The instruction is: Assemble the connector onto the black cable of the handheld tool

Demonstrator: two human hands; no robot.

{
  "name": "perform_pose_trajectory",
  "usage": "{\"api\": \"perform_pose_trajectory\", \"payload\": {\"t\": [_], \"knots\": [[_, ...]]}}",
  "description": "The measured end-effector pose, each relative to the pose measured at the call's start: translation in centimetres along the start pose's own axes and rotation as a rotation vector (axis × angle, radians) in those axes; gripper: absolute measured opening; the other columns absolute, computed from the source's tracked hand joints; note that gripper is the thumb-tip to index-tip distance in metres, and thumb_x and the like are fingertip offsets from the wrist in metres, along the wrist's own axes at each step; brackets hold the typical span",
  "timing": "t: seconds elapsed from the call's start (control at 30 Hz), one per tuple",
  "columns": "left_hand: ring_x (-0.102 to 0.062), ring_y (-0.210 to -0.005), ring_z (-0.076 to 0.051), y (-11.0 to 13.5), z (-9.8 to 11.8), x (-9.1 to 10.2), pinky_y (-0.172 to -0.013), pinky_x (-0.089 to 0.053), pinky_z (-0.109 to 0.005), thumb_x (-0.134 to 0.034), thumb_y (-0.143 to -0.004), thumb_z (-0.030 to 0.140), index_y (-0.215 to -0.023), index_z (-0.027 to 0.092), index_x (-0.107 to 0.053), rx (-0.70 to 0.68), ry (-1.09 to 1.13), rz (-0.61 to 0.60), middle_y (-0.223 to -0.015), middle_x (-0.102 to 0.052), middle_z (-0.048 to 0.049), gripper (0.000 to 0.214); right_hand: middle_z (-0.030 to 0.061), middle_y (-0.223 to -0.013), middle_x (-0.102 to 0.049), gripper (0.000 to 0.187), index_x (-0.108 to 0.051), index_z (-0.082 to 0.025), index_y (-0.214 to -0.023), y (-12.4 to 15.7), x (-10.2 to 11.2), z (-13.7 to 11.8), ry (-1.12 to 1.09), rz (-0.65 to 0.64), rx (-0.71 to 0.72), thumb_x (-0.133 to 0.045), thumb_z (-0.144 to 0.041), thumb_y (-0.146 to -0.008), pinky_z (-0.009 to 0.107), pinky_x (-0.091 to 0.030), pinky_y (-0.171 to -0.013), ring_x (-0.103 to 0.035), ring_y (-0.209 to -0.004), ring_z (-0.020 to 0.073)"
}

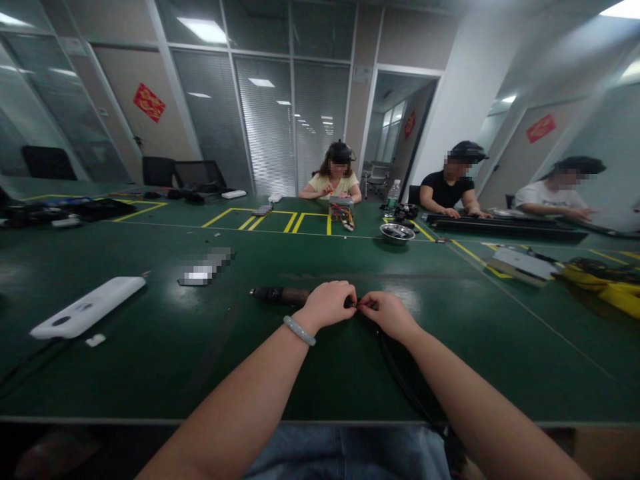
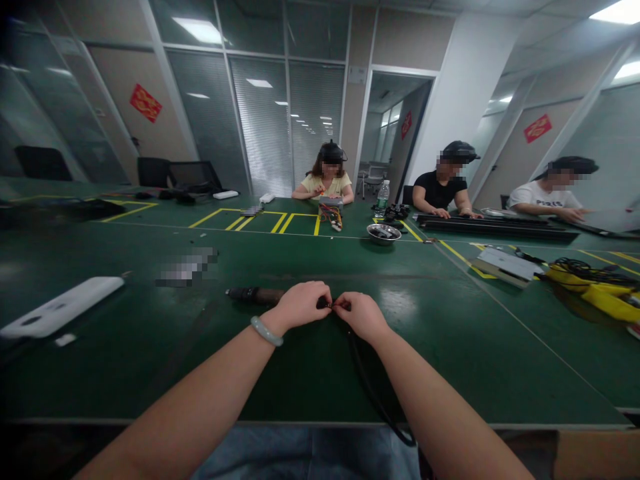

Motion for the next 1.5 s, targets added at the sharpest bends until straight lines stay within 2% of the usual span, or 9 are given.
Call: {"api": "perform_pose_trajectory", "payload": {"t": [0.27, 1.5], "knots": [[-0.060, -0.095, -0.019, -0.07, 0.06, -0.33, -0.083, -0.044, -0.031, -0.061, -0.083, 0.031, -0.095, 0.024, -0.061, 0.018, 0.004, 0.018, -0.098, -0.064, -0.0007, 0.014, 0.0003, -0.082, -0.072, 0.015, -0.072, -0.023, -0.087, 0.02, -0.04, 0.13, -0.007, 0.010, 0.028, -0.059, -0.029, -0.083, 0.025, -0.040, -0.065, -0.063, -0.074, 0.0155], [-0.059, -0.095, -0.018, -0.02, -0.01, -0.23, -0.081, -0.044, -0.029, -0.061, -0.082, 0.030, -0.093, 0.024, -0.060, 0.019, 0.018, -0.004, -0.098, -0.064, -0.0002, 0.013, -0.0006, -0.082, -0.072, 0.016, -0.073, -0.025, -0.086, 0.00, 0.03, 0.49, -0.004, 0.017, -0.005, -0.060, -0.033, -0.083, 0.025, -0.040, -0.063, -0.062, -0.073, 0.0152]]}}
Point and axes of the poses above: each hand's wrist, its own y-axis away from the middle knuckle, its own x-axis out of the back of the hand, z = x × y, the point moved 2 cm from there along -y, towards the middle knuckle
